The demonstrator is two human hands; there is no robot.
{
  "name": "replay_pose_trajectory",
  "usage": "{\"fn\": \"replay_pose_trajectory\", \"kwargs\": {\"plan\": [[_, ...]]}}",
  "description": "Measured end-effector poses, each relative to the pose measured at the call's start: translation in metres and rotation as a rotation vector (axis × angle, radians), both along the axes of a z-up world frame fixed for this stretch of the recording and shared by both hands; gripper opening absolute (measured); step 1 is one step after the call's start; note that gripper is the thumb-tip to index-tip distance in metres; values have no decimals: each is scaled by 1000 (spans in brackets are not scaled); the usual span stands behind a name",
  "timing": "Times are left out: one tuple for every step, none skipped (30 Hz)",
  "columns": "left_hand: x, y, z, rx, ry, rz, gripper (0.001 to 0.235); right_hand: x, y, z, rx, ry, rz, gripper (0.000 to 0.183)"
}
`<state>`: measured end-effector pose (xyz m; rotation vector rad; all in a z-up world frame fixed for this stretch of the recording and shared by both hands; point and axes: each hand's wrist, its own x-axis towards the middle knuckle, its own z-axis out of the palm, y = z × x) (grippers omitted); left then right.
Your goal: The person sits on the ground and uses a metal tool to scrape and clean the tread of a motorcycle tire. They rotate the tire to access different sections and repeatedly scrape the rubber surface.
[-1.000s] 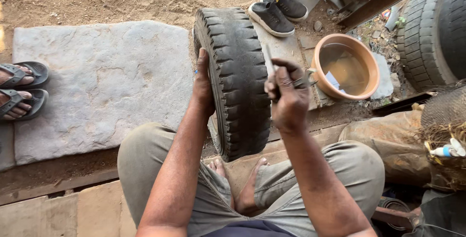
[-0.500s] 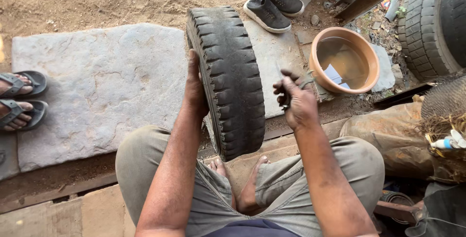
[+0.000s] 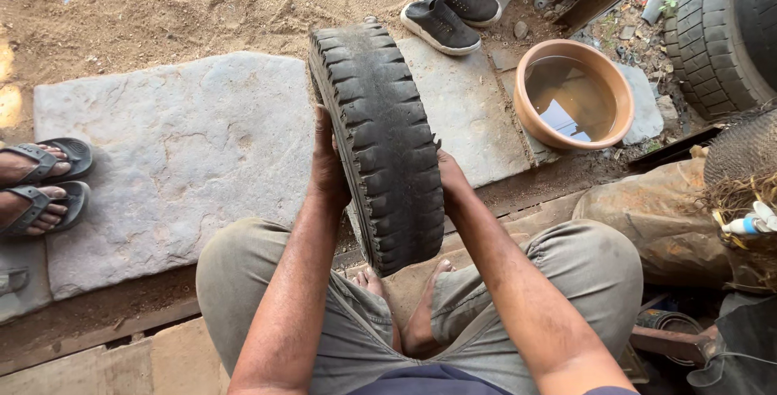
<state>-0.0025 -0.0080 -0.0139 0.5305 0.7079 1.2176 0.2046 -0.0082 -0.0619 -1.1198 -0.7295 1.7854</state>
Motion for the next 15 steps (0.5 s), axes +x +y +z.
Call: {"fn": "replay_pose_trajectory", "kwargs": {"plan": [[0, -1, -2, 5, 12, 15, 111, -3, -1, -1, -10, 31, -24, 19], [1, -3, -4, 10, 24, 30, 111, -4, -1, -2, -21, 61, -48, 20], [1, -4, -4, 18, 37, 45, 111, -5, -2, -3, 6, 84, -47, 19], [1, -5, -3, 25, 43, 36, 111, -5, -4, -3, 32, 107, -45, 19], [1, -6, -2, 31, 50, 25, 112, -6, -5, -3, 57, 131, -45, 18], [2, -7, 0, 37, 57, 13, 113, -7, -5, -2, 52, 111, -47, 19], [3, -8, 0, 8, 51, -2, 113, -6, -7, -1, 45, 88, -50, 20], [4, -9, 0, -22, 45, -16, 114, -6, -9, 0, 37, 65, -53, 21], [4, -8, 0, -48, 39, -27, 115, -7, -8, 1, 17, 72, -48, 22], [4, -8, 0, -44, 31, -35, 115, -7, -8, 3, -4, 79, -43, 23], [4, -7, -2, -39, 25, -41, 116, -7, -7, 4, -22, 88, -36, 25], [4, -7, -2, -34, 19, -47, 116, -7, -6, 4, -17, 32, -10, 25], [2, -7, -3, -48, 20, -51, 116, -5, -5, 4, -12, -22, 15, 25], [2, -7, -3, -62, 22, -54, 116, -5, -5, 4, -6, -77, 40, 25], [2, -7, -2, -75, 23, -60, 116, -4, -3, 4, -5, -83, 48, 26]]}}
